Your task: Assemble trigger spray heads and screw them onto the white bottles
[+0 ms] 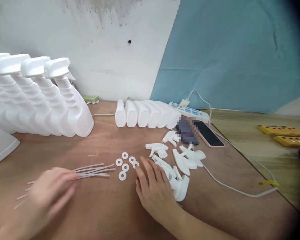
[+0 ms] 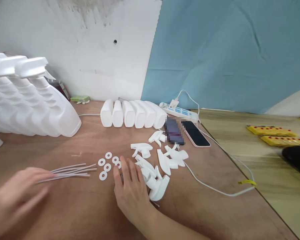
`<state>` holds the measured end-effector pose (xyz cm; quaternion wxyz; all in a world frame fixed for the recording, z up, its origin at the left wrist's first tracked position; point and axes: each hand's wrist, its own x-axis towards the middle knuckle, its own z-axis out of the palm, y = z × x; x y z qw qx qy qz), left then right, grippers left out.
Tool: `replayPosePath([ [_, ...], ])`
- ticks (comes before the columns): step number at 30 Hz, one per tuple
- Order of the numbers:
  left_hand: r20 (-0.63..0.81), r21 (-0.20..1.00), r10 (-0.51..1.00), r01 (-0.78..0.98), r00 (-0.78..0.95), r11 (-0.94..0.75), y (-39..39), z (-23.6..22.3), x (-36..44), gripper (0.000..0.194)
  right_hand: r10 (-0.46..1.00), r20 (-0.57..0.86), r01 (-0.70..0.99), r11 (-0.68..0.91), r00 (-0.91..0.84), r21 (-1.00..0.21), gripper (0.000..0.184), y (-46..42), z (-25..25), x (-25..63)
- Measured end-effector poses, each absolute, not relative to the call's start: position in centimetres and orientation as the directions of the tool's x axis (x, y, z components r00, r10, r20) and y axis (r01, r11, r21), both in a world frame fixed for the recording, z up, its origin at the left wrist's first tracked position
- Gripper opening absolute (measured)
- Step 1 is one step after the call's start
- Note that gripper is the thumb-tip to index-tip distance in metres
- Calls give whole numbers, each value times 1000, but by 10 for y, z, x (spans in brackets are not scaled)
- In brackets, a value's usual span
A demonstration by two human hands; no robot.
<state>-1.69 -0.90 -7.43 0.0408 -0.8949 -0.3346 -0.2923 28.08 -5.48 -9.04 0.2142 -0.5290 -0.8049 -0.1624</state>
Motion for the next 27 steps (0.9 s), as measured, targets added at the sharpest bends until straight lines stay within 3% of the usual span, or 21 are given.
replayPosePath([
  [3, 444, -49, 359, 423, 821, -905, -5, -89, 41, 26, 873, 381, 947, 320, -303, 20, 43, -58, -75, 289],
  [6, 377, -144, 308, 383, 874, -912, 0, -95, 75, 28, 923, 284, 963, 270, -259, 0, 42, -61, -58, 309],
  [9, 389, -179, 293, 383, 874, -906, 5, -99, 83, 27, 954, 109, 958, 285, -280, -35, 52, -61, -48, 333],
  [13, 475, -185, 283, 409, 834, -894, 6, -102, 83, 27, 942, -41, 933, 322, -333, -160, 48, -53, -49, 348],
  [20, 527, -109, 301, 415, 795, -903, 3, -104, 84, 30, 954, 81, 944, 298, -289, -143, 35, -34, -61, 339],
  [23, 541, -73, 306, 406, 783, -911, 4, -104, 82, 30, 957, 152, 942, 273, -246, -193, 30, -33, -58, 335],
  [27, 528, 44, 397, 442, 751, -896, 5, -102, 79, 19, 909, 357, 892, 333, -217, -306, 30, -41, -55, 321],
])
